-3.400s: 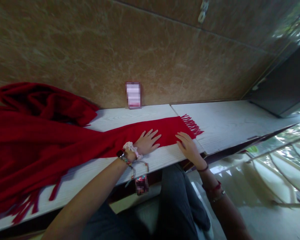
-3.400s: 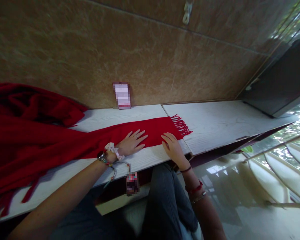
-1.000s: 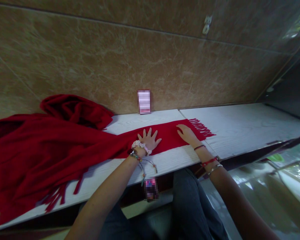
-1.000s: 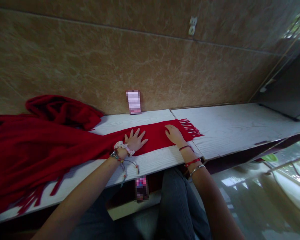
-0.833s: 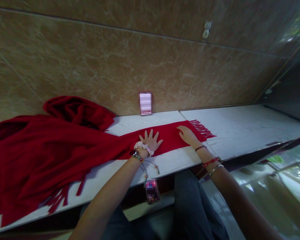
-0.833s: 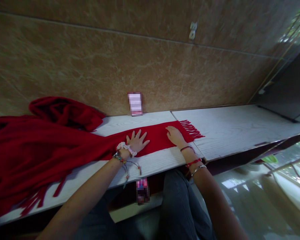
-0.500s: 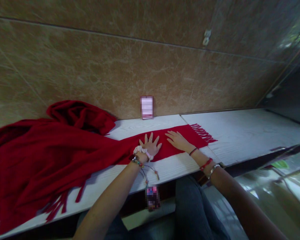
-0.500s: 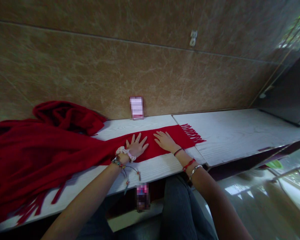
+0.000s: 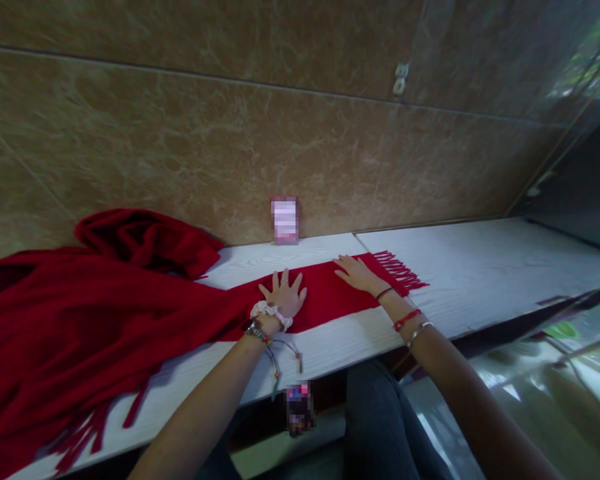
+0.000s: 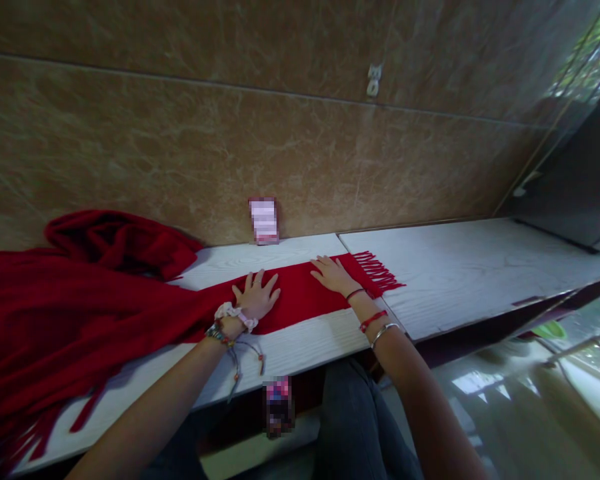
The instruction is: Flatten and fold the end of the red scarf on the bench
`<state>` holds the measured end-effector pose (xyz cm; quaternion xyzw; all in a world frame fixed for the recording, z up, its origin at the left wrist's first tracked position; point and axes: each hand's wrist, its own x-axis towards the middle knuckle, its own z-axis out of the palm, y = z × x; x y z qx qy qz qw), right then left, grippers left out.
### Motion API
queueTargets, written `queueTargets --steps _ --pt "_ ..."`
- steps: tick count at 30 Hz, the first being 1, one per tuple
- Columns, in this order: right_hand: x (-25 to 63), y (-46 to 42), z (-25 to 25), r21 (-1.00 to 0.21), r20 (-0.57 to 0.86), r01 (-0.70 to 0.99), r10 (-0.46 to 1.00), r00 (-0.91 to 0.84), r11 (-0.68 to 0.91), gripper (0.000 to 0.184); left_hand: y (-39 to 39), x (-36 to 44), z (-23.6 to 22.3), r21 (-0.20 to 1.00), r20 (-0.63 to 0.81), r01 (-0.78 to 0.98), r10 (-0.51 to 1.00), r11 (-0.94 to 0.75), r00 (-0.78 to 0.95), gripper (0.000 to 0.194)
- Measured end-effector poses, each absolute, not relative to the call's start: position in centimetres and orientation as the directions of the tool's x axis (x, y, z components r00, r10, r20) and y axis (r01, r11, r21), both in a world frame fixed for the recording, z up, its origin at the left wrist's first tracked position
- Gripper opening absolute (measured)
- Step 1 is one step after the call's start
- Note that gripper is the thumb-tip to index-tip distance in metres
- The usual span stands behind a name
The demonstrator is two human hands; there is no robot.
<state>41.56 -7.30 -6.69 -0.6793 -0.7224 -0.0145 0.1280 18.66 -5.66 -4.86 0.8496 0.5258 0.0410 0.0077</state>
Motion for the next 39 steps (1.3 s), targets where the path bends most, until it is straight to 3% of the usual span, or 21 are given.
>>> queueTargets --steps 3,13,15,17,19,21,24,27,30,32,34,36,39 --pt "41.7 -7.5 -7.2 -0.148 0.173 0.987 0.985 -0.030 0.056 0.043 -5.3 18.5 -5.2 0.076 -0.042 0.906 0.907 -0.416 0.420 0.051" --pt "44.8 -8.4 -7.0 -0.134 0.231 0.960 0.935 0.270 -0.244 0.044 -4.8 18.3 -5.6 0.072 -0.081 0.903 0.900 -0.423 0.428 0.053" --pt "43.4 -8.4 -6.8 -0.125 0.274 0.976 0.939 0.207 -0.178 0.044 -4.9 18.5 -5.5 0.072 -0.083 0.910 0.907 -0.408 0.413 0.052" --pt "41.5 -8.4 -6.6 -0.117 0.282 0.993 0.959 0.030 0.003 0.044 -5.0 18.6 -5.5 0.073 -0.075 0.912 0.910 -0.404 0.409 0.052" --pt "39.7 -8.3 -6.6 -0.116 0.225 0.975 0.961 -0.159 0.188 0.044 -5.0 18.6 -5.5 0.076 -0.067 0.909 0.908 -0.409 0.414 0.052" --pt "39.0 -8.2 -6.6 -0.116 0.150 0.963 0.962 -0.227 0.245 0.044 -4.9 18.6 -5.6 0.084 -0.065 0.906 0.905 -0.415 0.420 0.052" --pt "40.1 -8.2 -6.7 -0.115 0.102 0.982 0.985 -0.140 0.152 0.044 -4.7 18.4 -5.8 0.096 -0.066 0.903 0.903 -0.418 0.425 0.052" --pt "42.8 -8.4 -6.8 -0.132 0.101 0.987 0.990 0.100 -0.086 0.044 -4.6 18.3 -6.0 0.098 -0.054 0.900 0.900 -0.425 0.432 0.052" --pt "44.8 -8.9 -6.7 -0.131 0.144 0.943 0.935 0.324 -0.306 0.043 -4.6 18.3 -6.2 0.100 -0.037 0.895 0.897 -0.435 0.440 0.052" --pt "44.9 -9.1 -6.5 -0.123 0.201 0.932 0.911 0.360 -0.342 0.044 -4.5 18.2 -6.3 0.104 -0.033 0.891 0.894 -0.442 0.447 0.052" --pt "44.0 -9.0 -6.3 -0.127 0.273 0.961 0.923 0.271 -0.245 0.046 -4.5 18.2 -6.3 0.105 -0.031 0.890 0.893 -0.444 0.449 0.052" --pt "42.3 -8.8 -6.2 -0.134 0.305 0.991 0.951 0.056 -0.016 0.046 -4.6 18.3 -6.1 0.102 -0.032 0.891 0.894 -0.443 0.448 0.053" --pt "40.0 -8.6 -6.2 -0.137 0.204 0.956 0.952 -0.229 0.259 0.045 -4.8 18.4 -5.8 0.099 -0.045 0.896 0.898 -0.432 0.438 0.052"
